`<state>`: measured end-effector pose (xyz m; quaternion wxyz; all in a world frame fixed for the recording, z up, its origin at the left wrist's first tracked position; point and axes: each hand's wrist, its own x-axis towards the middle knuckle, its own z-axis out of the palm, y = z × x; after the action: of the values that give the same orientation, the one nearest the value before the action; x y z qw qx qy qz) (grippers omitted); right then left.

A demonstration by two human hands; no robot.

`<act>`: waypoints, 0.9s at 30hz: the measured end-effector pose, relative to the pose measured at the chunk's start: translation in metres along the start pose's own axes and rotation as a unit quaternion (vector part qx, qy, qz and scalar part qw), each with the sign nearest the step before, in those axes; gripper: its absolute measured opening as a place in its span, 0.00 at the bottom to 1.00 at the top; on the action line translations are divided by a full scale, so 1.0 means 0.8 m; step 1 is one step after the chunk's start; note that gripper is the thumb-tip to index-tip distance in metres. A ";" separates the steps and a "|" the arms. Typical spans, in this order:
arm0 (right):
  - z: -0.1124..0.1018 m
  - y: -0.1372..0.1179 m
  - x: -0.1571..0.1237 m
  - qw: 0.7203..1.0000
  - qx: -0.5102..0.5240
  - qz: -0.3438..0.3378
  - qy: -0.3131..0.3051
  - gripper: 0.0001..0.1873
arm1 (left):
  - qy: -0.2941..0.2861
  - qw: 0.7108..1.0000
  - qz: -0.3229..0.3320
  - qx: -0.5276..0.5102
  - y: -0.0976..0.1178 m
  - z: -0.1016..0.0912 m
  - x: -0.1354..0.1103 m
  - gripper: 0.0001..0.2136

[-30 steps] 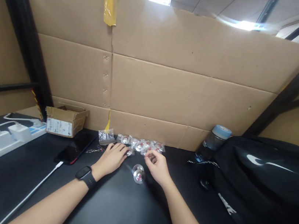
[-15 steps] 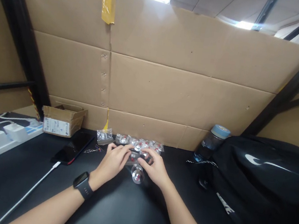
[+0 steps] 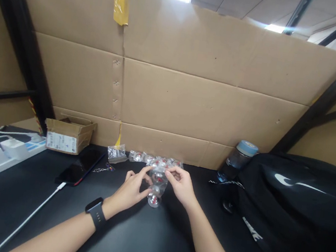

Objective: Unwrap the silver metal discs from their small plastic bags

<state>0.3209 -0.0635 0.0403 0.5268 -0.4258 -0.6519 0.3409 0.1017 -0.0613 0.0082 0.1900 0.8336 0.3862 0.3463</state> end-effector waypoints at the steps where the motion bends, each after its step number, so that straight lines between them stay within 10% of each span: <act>1: 0.000 0.000 0.001 1.000 0.004 0.001 0.001 0.10 | 0.002 1.000 -0.002 0.000 -0.001 0.000 0.000 0.31; 27: -0.002 0.011 0.004 0.998 0.047 0.033 0.012 0.17 | 0.108 0.988 0.009 -0.110 0.008 -0.020 0.006 0.03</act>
<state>0.3236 -0.0569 0.0339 0.5421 -0.4263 -0.6144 0.3832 0.0957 -0.0611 0.0249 0.2341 0.7688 0.3566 0.4764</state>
